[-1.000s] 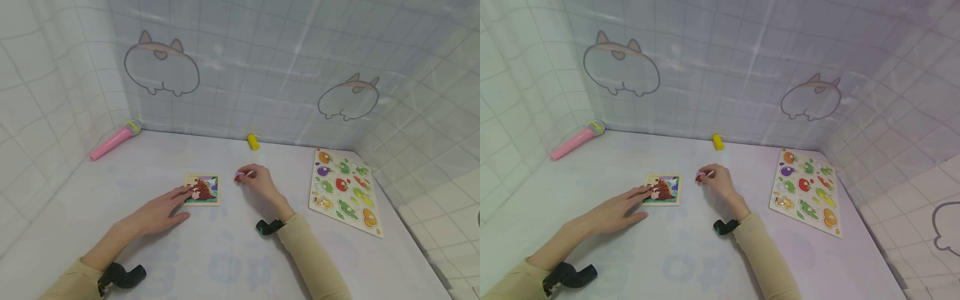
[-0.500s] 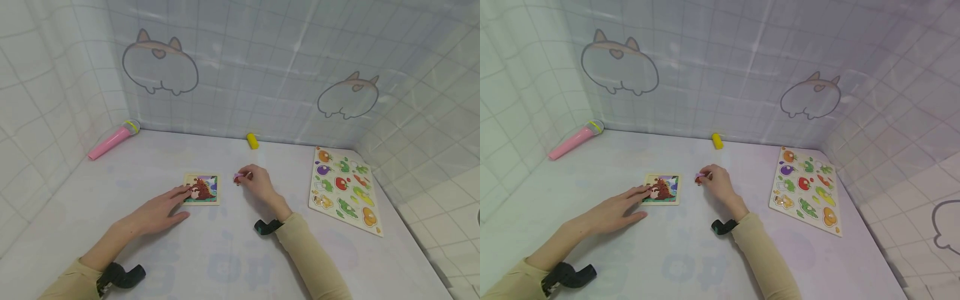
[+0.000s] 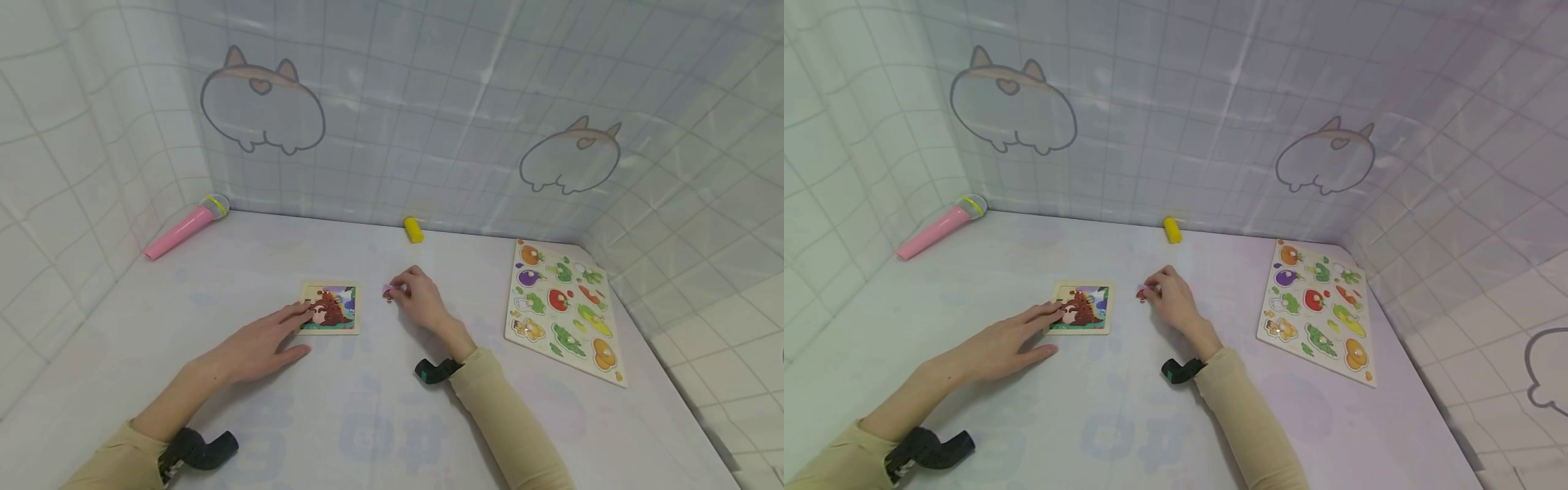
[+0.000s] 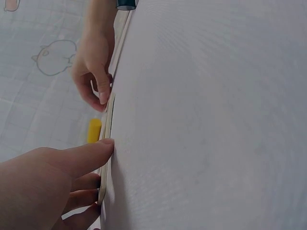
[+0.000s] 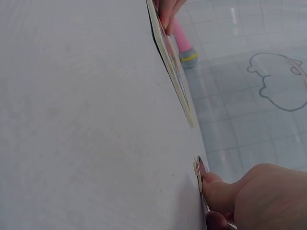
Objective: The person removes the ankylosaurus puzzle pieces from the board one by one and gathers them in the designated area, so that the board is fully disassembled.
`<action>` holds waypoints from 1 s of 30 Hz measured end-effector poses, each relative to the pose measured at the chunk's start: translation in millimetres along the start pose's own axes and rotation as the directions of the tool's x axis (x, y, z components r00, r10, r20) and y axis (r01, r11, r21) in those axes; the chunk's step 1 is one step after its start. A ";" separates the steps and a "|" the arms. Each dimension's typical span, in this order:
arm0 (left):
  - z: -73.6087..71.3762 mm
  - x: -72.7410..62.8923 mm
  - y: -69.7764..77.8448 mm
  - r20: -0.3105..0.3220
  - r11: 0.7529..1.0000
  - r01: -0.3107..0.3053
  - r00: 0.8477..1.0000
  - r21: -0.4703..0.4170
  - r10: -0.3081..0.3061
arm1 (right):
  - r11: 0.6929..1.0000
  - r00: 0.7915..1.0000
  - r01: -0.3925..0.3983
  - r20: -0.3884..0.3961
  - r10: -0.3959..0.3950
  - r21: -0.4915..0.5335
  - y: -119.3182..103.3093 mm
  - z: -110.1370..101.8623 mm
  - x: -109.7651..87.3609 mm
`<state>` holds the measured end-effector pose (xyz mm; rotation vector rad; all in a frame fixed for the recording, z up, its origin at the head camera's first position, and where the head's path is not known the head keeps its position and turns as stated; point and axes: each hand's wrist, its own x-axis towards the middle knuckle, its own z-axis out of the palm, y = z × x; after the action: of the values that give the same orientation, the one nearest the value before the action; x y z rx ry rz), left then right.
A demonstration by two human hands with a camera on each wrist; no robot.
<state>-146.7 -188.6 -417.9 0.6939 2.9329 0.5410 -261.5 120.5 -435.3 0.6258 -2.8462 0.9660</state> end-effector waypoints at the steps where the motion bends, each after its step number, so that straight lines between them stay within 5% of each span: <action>1: 0.0 0.1 0.0 0.000 1.000 -0.001 1.000 -0.002 0.001 | 1.000 1.000 -0.001 0.003 0.001 -0.002 -0.1 -0.1 0.2; 30: 0.3 -0.1 2.3 -0.011 1.000 -0.005 1.000 -0.001 0.005 | 0.999 1.000 0.021 -0.003 -0.021 0.024 -2.0 -0.2 -0.6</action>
<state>-145.6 -186.6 -417.4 0.7011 2.9414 0.5486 -260.2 119.4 -434.2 0.6553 -2.8240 0.9990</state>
